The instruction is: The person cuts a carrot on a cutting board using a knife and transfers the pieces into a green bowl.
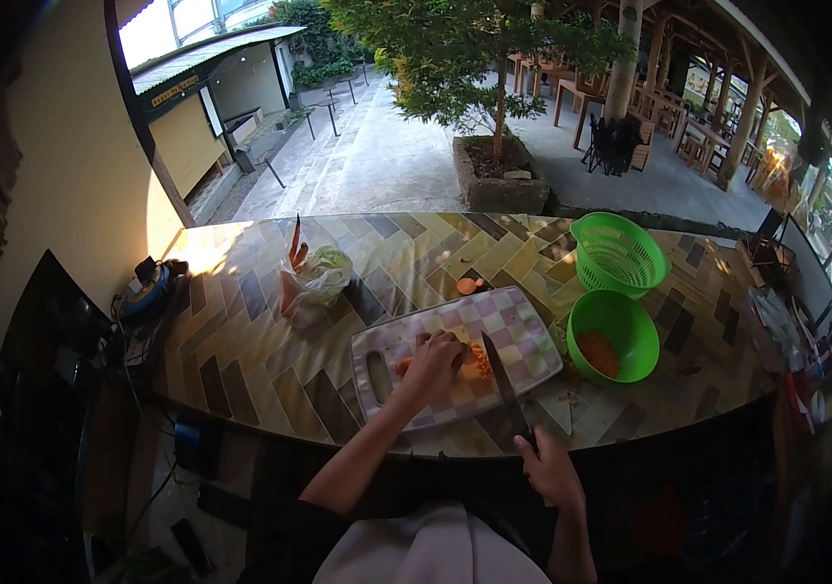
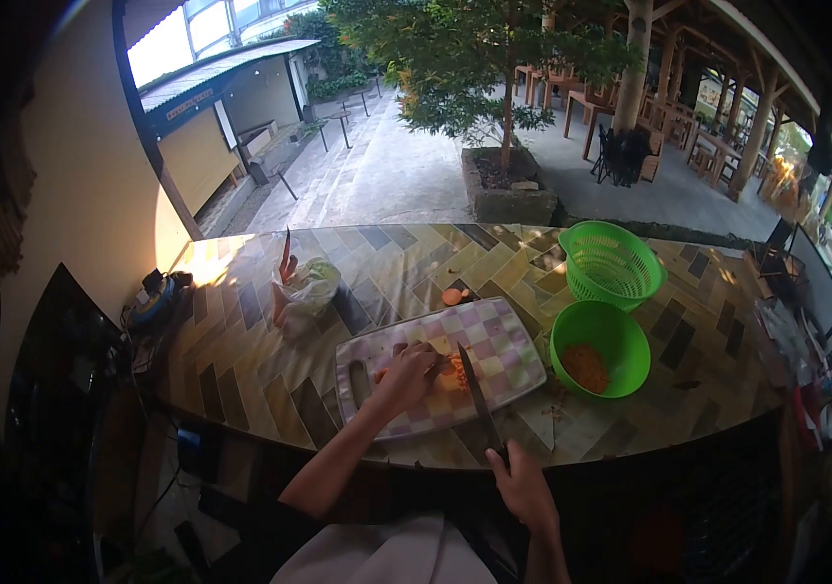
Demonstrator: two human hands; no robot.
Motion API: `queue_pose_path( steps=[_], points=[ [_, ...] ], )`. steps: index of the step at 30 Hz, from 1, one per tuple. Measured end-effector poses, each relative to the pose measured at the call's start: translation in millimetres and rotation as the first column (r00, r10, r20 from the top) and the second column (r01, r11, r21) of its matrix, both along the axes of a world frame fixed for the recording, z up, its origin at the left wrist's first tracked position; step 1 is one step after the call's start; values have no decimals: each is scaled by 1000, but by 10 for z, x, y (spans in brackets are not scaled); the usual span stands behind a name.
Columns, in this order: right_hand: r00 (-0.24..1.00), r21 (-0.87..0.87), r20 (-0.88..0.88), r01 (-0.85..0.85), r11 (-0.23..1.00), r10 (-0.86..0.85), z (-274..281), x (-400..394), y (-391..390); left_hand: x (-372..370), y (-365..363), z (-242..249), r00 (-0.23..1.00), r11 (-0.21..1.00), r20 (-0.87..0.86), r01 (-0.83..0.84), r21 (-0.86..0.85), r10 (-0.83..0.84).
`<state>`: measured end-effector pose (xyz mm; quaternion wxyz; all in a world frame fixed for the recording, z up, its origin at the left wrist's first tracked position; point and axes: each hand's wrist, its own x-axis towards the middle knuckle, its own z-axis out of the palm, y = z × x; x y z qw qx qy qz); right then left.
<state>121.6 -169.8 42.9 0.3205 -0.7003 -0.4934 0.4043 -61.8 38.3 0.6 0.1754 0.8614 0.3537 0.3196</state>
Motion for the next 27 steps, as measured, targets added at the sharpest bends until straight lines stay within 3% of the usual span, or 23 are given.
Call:
queue_pose_path(
  steps=[4, 7, 13, 16, 19, 23, 25, 27],
  points=[
    [1000, 25, 13, -4, 1000, 4, -66, 36, -26, 38, 29, 27, 999, 999, 39, 11, -37, -9],
    [1000, -26, -18, 20, 999, -21, -24, 31, -53, 109, 20, 39, 995, 969, 99, 54, -243, -31],
    [999, -20, -26, 39, 999, -40, -18, 69, -111, 180, 38, -47, 982, 1000, 186, 21, -16, -17],
    [1000, 19, 3, 26, 999, -26, -57, 73, -124, 84, -92, 122, 961, 986, 275, 10, -167, 37],
    [994, 59, 87, -74, 995, 69, -92, 76, -131, -140, -422, 335, 971, 959, 170, -123, -257, 170],
    [969, -73, 71, -232, 970, 237, 11, 14, -68, -435, -662, 240, 948, 950, 167, -237, -201, 272],
    [955, 24, 166, -252, 968, 244, -99, -37, -24, -524, -699, 118, 943, 956, 159, -279, -90, 291],
    [945, 62, 229, -253, 965, 233, -154, -79, 25, -570, -749, -1, 968, 977, 135, -214, -6, 213]
  ],
)
